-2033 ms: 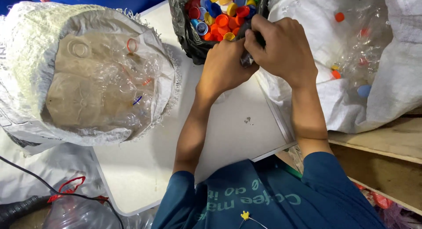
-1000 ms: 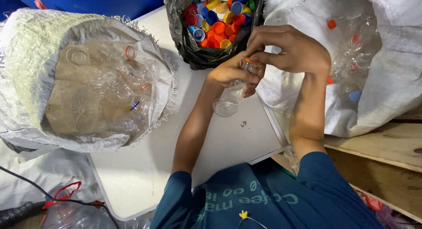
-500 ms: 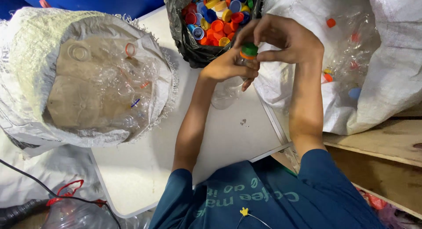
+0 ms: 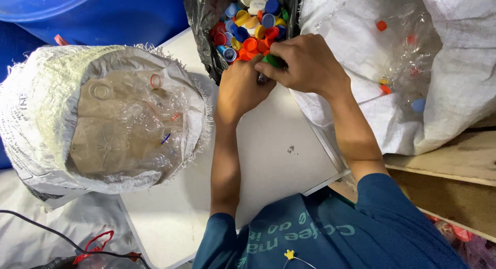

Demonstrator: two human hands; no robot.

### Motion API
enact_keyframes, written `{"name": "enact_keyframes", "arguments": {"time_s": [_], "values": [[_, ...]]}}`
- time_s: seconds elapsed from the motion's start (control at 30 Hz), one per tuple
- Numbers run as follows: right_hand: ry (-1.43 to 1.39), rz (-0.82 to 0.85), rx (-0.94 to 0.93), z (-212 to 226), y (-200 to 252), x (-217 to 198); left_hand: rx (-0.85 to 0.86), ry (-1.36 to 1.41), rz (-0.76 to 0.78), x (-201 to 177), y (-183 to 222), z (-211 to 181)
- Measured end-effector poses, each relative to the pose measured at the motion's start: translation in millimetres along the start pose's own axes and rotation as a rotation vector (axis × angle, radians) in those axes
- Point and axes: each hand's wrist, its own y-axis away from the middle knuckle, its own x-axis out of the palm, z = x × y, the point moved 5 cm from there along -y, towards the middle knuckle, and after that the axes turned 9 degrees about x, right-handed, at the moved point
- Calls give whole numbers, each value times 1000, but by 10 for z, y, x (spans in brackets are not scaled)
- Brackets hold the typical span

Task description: The person removes plastic bottles from a large white sack, unscrews the caps by hand, and places the caps into a black bag while discarding the empty bottles back into the sack. The process is repeated for multiple bottles.

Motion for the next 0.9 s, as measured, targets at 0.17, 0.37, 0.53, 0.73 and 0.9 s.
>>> {"name": "enact_keyframes", "arguments": {"time_s": [0.17, 0.37, 0.53, 0.73, 0.9], "values": [[-59, 77, -34, 42, -27, -3, -11, 13, 35, 1, 30, 71], [-161, 211, -5, 19, 63, -23, 5, 41, 52, 49, 15, 62], [-175, 222, 1, 19, 46, 19, -3, 79, 82, 85, 8, 121], [-137, 227, 11, 57, 17, 86, -14, 88, 126, 117, 30, 216], [-133, 284, 60, 107, 39, 114, -66, 118, 156, 44, 42, 202]]}}
